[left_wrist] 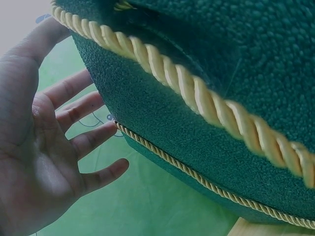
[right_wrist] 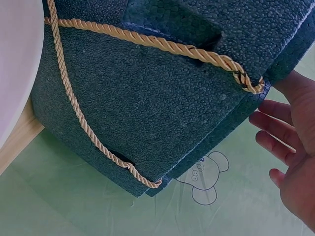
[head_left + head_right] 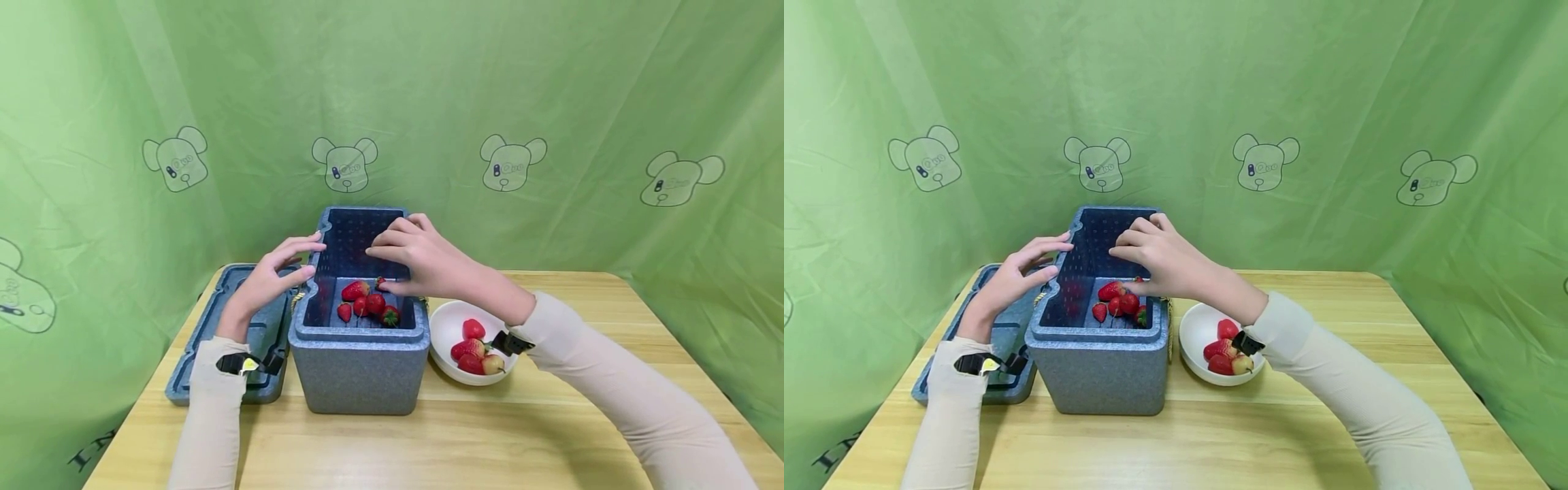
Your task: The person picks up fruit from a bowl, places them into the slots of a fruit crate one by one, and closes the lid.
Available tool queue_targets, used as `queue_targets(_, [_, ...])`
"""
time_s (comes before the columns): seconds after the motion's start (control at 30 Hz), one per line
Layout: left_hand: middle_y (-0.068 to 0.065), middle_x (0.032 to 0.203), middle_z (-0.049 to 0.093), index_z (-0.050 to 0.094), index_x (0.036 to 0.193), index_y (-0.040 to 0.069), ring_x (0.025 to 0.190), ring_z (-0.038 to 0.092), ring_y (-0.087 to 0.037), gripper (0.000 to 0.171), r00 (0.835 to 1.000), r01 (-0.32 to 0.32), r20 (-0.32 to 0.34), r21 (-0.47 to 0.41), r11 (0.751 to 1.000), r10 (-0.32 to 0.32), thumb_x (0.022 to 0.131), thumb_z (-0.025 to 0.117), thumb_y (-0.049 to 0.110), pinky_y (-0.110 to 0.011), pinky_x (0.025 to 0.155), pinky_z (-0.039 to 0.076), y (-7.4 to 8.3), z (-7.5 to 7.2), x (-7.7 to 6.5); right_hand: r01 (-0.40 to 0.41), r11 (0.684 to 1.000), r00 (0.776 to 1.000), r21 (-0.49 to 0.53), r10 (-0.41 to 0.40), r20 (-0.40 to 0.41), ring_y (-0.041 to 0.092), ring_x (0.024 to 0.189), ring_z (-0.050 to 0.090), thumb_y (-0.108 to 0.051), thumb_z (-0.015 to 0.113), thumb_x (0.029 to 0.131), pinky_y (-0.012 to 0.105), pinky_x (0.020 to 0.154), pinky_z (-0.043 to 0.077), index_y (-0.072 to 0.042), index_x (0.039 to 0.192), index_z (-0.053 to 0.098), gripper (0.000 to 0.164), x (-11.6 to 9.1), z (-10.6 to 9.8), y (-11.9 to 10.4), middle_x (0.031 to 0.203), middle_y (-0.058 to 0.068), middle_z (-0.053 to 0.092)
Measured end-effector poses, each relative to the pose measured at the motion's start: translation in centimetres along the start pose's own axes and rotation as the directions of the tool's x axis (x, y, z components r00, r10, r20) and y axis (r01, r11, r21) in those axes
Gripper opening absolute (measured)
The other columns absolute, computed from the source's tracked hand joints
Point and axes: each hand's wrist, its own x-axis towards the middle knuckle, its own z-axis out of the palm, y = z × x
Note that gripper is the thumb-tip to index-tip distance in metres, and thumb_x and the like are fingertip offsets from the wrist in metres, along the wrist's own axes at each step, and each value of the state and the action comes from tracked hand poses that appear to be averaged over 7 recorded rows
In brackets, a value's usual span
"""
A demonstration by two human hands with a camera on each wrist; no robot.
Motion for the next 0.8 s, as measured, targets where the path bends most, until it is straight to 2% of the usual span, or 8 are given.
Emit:
queue_targets(0.27, [0.001,0.161,0.041,0.059,0.143,0.018,0.151,0.032,-0.023,0.042,1.0,-0.003,-0.002,0.009,1.0,0.003,0.101,0.063,0.021,-0.063,0.12,0.027,0.0,0.1,0.0,-0.028,0.999,0.999,-0.021,0.027,-0.032,0.03,0.116,0.055,-0.033,0.085,0.082,0.053,0.1,0.04,-0.007,0.122,0.073,0.05,-0.5,-0.1,0.3,0.12,0.01,0.069])
queue_targets(0.43, [0.002,0.161,0.041,0.059,0.143,0.018,0.151,0.032,-0.023,0.042,1.0,-0.005,-0.002,0.011,1.0,0.005,0.101,0.063,0.021,-0.063,0.12,0.027,-0.1,0.1,0.0,-0.039,0.999,0.994,-0.004,0.039,-0.097,0.032,0.115,0.053,-0.03,0.085,0.081,0.052,0.097,0.04,-0.007,0.121,0.074,0.048,-1.2,-0.2,0.8,0.118,0.011,0.068])
queue_targets(0.63, [0.002,0.162,0.041,0.059,0.143,0.019,0.151,0.032,-0.023,0.042,1.0,-0.005,0.004,0.008,1.0,0.005,0.101,0.063,0.021,-0.062,0.12,0.027,-0.2,0.0,0.0,-0.052,0.999,0.974,0.005,0.052,-0.221,0.034,0.109,0.054,-0.021,0.087,0.078,0.054,0.092,0.04,-0.005,0.118,0.074,0.045,-2.2,-0.4,1.9,0.114,0.014,0.069])
queue_targets(0.8, [0.003,0.162,0.041,0.059,0.143,0.019,0.152,0.032,-0.022,0.042,1.0,-0.009,0.007,0.002,1.0,0.009,0.101,0.062,0.02,-0.061,0.12,0.028,-0.1,0.0,-0.2,-0.106,0.993,0.959,0.044,0.114,-0.26,0.033,0.107,0.053,-0.017,0.086,0.077,0.053,0.092,0.037,-0.004,0.118,0.073,0.045,-3.5,-0.7,2.8,0.114,0.014,0.069])
